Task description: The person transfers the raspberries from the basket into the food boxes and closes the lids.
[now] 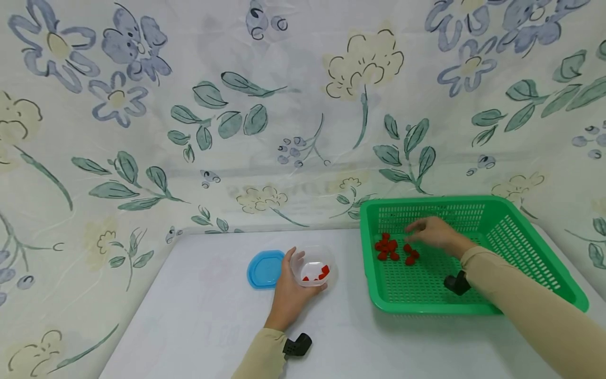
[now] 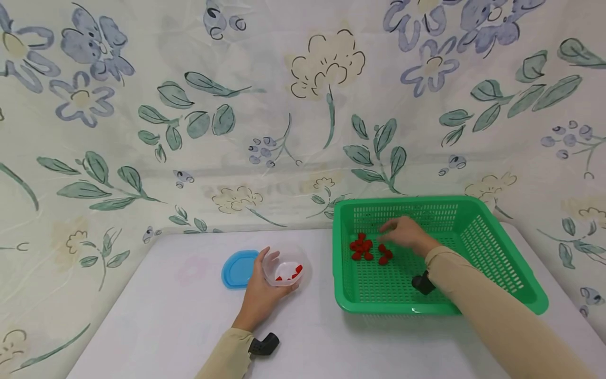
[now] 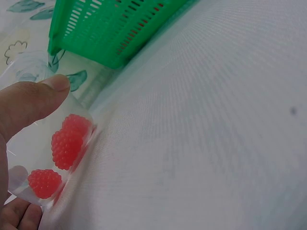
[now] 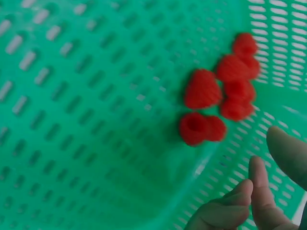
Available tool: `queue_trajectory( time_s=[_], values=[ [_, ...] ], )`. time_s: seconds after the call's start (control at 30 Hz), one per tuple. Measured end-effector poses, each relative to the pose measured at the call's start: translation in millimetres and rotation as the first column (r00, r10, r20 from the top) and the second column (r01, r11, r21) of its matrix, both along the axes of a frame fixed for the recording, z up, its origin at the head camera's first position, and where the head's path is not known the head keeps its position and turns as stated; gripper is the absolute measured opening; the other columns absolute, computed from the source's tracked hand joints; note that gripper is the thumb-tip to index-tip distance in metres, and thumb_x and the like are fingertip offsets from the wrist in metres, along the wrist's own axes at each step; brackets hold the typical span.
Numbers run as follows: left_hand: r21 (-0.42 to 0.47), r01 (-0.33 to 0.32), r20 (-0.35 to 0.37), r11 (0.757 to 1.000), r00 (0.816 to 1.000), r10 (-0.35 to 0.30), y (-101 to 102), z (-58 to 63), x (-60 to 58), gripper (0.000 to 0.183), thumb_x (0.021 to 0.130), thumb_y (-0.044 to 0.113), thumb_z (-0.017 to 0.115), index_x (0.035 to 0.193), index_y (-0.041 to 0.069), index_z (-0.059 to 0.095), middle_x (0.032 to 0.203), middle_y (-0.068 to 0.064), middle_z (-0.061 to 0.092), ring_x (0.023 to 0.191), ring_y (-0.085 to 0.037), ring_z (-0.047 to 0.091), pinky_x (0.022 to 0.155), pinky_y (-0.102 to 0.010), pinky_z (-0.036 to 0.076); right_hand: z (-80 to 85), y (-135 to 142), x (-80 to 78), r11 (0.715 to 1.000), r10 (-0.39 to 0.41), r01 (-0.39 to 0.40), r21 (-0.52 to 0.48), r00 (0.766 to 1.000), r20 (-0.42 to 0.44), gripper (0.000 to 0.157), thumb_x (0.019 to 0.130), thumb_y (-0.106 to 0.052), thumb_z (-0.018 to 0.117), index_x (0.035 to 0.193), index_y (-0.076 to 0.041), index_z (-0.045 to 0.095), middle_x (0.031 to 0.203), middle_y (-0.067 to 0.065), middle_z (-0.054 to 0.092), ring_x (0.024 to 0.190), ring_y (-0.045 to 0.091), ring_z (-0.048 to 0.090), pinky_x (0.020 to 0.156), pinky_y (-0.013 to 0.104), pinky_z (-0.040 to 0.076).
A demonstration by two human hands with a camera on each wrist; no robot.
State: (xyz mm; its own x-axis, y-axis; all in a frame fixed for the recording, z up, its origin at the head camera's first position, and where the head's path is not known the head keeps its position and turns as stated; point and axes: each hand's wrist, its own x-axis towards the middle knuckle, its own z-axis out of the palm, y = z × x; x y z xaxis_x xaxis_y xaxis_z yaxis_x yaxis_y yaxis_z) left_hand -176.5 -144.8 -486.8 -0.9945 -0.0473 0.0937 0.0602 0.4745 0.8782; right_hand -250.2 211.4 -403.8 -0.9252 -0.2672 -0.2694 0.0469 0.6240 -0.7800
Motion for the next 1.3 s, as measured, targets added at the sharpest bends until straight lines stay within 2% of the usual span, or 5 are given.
queue_trajectory(
  time_s=[0.2, 0.43, 1.0, 1.2, 1.3],
  values=[
    [0.003, -0.002, 0.001, 1.0, 1.0, 0.002, -0.3, -0.5, 0.1, 0.108, 0.071, 0.026, 0.093, 0.155, 0.017, 0.025, 0.15, -0.003, 0.049, 0.136, -0.032, 0.044, 0.108, -0.058, 0.041, -4.6, -1.4, 0.6, 0.999, -0.004, 0.003, 0.04, 0.999, 0.034, 0.044, 0.094, -0.013, 0.068, 0.13, 0.011, 0.058, 0.145, 0.039, 0.038, 0.131, 0.057, 0.038, 0.104, 0.065, 0.04],
    [0.01, 0.002, -0.004, 1.0, 1.0, -0.002, -0.6, -3.1, -0.3, 0.108, 0.071, 0.026, 0.093, 0.154, 0.017, 0.026, 0.149, -0.002, 0.049, 0.136, -0.032, 0.044, 0.109, -0.058, 0.041, -10.0, -2.9, -0.2, 0.993, -0.006, 0.001, 0.119, 0.999, 0.04, 0.044, 0.093, -0.015, 0.071, 0.125, 0.011, 0.06, 0.144, 0.041, 0.037, 0.13, 0.059, 0.038, 0.104, 0.065, 0.039],
    [0.006, 0.007, -0.015, 1.0, 1.0, -0.007, -2.1, -2.8, 0.5, 0.108, 0.071, 0.026, 0.093, 0.155, 0.016, 0.026, 0.149, -0.002, 0.049, 0.137, -0.032, 0.043, 0.109, -0.059, 0.04, -16.8, -3.8, -2.3, 0.988, 0.023, -0.028, 0.155, 0.999, 0.034, 0.033, 0.089, -0.01, 0.072, 0.112, 0.011, 0.065, 0.123, 0.033, 0.057, 0.115, 0.05, 0.053, 0.094, 0.058, 0.049],
    [0.01, 0.007, -0.001, 1.0, 1.0, -0.007, -0.5, -4.5, 0.3, 0.107, 0.071, 0.027, 0.093, 0.155, 0.017, 0.026, 0.149, -0.001, 0.049, 0.139, -0.032, 0.04, 0.109, -0.059, 0.039, -20.2, -4.3, -4.2, 0.986, 0.021, -0.026, 0.162, 0.999, 0.027, 0.029, 0.088, -0.01, 0.073, 0.109, 0.009, 0.067, 0.109, 0.023, 0.063, 0.104, 0.039, 0.059, 0.089, 0.051, 0.051],
    [0.001, 0.007, 0.002, 1.0, 1.0, -0.007, -0.4, -3.8, -0.4, 0.108, 0.072, 0.029, 0.093, 0.155, 0.019, 0.025, 0.15, -0.001, 0.049, 0.139, -0.032, 0.04, 0.109, -0.059, 0.039, -19.7, -5.3, -5.9, 0.988, 0.019, -0.021, 0.156, 1.0, 0.016, 0.029, 0.088, -0.01, 0.073, 0.108, 0.01, 0.067, 0.109, 0.023, 0.063, 0.1, 0.035, 0.058, 0.086, 0.047, 0.051]
  ],
)
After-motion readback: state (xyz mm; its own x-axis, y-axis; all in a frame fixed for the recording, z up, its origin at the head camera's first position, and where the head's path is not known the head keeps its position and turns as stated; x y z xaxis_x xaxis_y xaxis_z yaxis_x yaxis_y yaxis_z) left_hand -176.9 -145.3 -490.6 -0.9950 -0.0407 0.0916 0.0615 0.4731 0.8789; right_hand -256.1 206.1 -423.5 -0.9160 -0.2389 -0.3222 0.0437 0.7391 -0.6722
